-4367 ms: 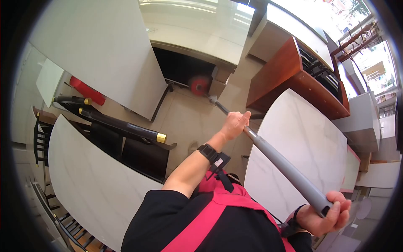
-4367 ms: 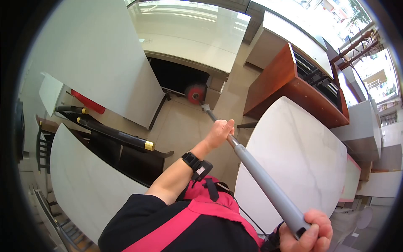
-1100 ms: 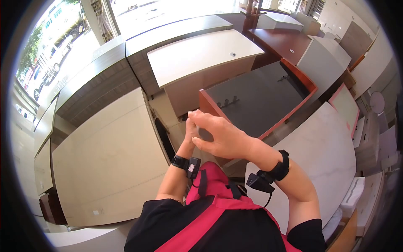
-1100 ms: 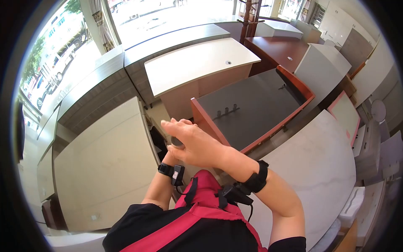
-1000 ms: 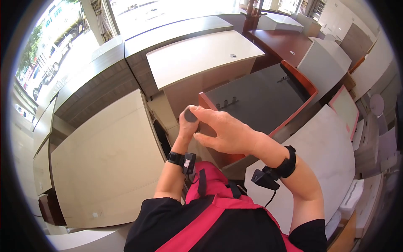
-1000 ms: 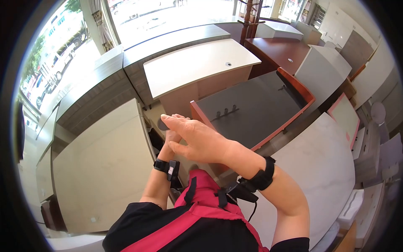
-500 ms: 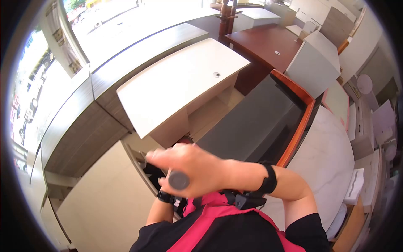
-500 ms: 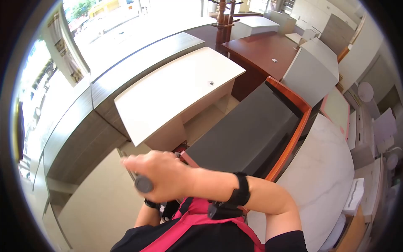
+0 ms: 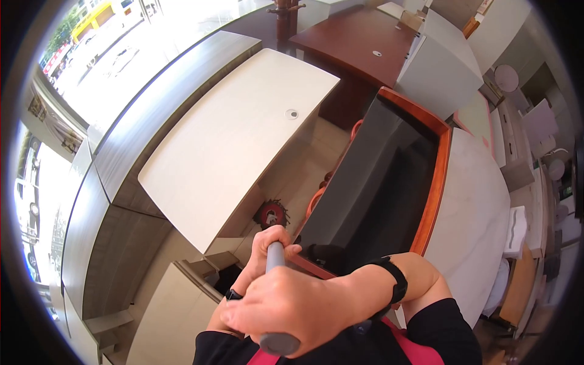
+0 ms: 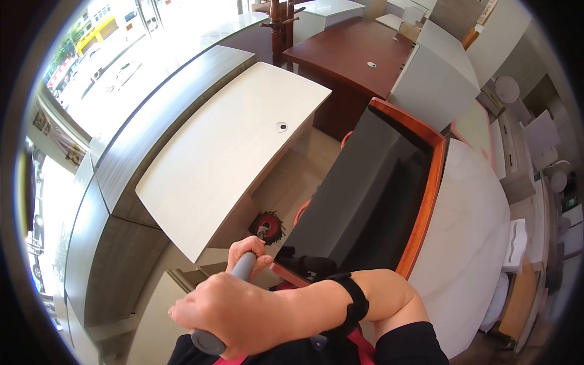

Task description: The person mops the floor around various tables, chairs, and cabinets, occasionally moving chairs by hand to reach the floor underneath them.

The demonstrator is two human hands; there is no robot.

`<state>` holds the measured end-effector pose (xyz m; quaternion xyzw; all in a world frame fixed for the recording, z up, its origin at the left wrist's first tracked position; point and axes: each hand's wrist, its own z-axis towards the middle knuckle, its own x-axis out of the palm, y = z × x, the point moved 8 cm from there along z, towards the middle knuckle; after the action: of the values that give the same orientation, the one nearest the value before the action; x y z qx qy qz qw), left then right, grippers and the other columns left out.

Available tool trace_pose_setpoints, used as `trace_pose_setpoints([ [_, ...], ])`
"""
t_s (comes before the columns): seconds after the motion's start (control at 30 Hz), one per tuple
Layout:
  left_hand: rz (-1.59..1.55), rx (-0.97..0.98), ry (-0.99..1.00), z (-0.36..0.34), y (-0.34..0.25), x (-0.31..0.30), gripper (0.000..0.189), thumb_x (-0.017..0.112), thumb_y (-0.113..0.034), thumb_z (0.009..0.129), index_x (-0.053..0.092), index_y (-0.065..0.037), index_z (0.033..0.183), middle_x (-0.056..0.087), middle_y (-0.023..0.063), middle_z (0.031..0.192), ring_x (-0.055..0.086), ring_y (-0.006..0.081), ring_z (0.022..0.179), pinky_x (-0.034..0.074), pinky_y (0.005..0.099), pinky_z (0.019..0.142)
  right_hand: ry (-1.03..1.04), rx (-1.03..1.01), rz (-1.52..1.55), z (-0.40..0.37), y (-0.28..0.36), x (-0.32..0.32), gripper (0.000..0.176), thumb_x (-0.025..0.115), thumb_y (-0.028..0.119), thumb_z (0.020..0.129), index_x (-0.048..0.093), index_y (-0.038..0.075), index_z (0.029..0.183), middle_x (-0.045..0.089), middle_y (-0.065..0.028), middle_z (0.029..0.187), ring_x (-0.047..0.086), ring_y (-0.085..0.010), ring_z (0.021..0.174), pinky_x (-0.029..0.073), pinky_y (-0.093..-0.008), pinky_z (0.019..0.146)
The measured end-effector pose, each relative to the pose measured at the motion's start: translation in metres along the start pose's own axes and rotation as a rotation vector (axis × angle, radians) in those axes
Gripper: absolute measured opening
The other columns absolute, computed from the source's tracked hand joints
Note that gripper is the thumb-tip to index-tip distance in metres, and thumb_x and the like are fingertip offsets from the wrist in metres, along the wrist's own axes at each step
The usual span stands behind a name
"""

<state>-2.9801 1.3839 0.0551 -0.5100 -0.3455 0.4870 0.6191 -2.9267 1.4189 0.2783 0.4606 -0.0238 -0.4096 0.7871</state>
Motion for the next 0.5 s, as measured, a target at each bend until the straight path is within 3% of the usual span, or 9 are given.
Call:
trace_pose_setpoints([
  [0.07,-0.014,0.078,0.052,0.0,-0.002,-0.001,0.031,0.077,-0.006,0.067,0.046,-0.006,0.063,0.046,0.0031,0.059,0.044,0.0173,0.055,0.035,0.0294,0.051,-0.017,-0.031,-0.002,0.01,0.011,-0.005,0.013,0.058,0.003,0.064,0.048,0.002,0.072,0.057,-0.0139,0.062,0.061,-0.0287,0.057,0.046,-0.0366,0.052],
  [0.13,-0.046,0.06,0.114,0.001,-0.016,-0.001,0.028,0.076,-0.005,0.066,0.048,-0.006,0.062,0.048,0.0031,0.058,0.048,0.0184,0.057,0.037,0.0302,0.054,-0.106,-0.064,0.028,0.018,0.017,-0.004,0.012,0.058,0.003,0.063,0.047,0.003,0.067,0.055,-0.0136,0.058,0.061,-0.0299,0.057,0.047,-0.0373,0.052],
  [0.2,-0.011,0.125,0.152,0.007,-0.018,-0.004,0.031,0.079,-0.01,0.067,0.049,-0.007,0.061,0.051,0.0027,0.059,0.049,0.0166,0.056,0.044,0.03,0.064,-0.061,-0.048,-0.009,0.027,0.015,-0.003,0.011,0.058,0.003,0.063,0.048,0.003,0.067,0.055,-0.0141,0.058,0.063,-0.0311,0.06,0.048,-0.0371,0.052],
  [0.27,0.024,0.129,0.156,0.022,-0.011,-0.007,0.029,0.076,-0.01,0.07,0.048,-0.008,0.062,0.05,0.0015,0.059,0.049,0.0172,0.058,0.043,0.0289,0.068,-0.176,-0.104,-0.067,0.029,-0.002,-0.004,0.013,0.06,0.004,0.063,0.047,0.005,0.067,0.05,-0.0085,0.054,0.053,-0.0234,0.043,0.04,-0.0354,0.041],
  [0.3,0.021,0.157,0.195,0.026,-0.001,-0.005,0.027,0.073,-0.009,0.072,0.047,-0.008,0.063,0.049,0.0018,0.06,0.048,0.0175,0.061,0.042,0.0294,0.07,0.019,0.082,-0.006,0.023,-0.027,0.015,0.028,0.061,0.004,0.063,0.054,-0.006,0.089,0.058,-0.0145,0.067,0.063,-0.0302,0.066,0.049,-0.0367,0.058],
  [0.4,-0.057,0.161,0.16,0.051,0.026,-0.002,0.028,0.072,-0.01,0.072,0.046,-0.007,0.063,0.048,0.0034,0.065,0.048,0.0182,0.066,0.041,0.0311,0.07,-0.075,0.136,-0.145,0.02,-0.063,0.014,0.017,0.061,0.007,0.058,0.048,0.003,0.069,0.053,-0.0137,0.061,0.06,-0.0307,0.062,0.046,-0.0367,0.055],
  [0.43,-0.023,0.074,0.132,0.057,0.045,-0.005,0.029,0.071,-0.01,0.073,0.044,-0.007,0.063,0.048,0.0053,0.073,0.047,0.0187,0.074,0.039,0.0323,0.072,-0.088,0.178,-0.145,0.018,-0.077,0.011,0.015,0.059,0.006,0.058,0.048,0.003,0.067,0.053,-0.0138,0.061,0.06,-0.0313,0.062,0.047,-0.0386,0.056],
  [0.5,0.036,0.153,0.154,0.079,0.069,0.0,0.025,0.072,-0.013,0.072,0.048,-0.007,0.07,0.049,0.0073,0.083,0.048,0.0201,0.081,0.039,0.0317,0.074,-0.1,0.236,-0.274,0.009,-0.107,0.004,0.013,0.058,0.006,0.059,0.048,0.003,0.066,0.054,-0.014,0.062,0.06,-0.032,0.064,0.048,-0.0394,0.059],
])
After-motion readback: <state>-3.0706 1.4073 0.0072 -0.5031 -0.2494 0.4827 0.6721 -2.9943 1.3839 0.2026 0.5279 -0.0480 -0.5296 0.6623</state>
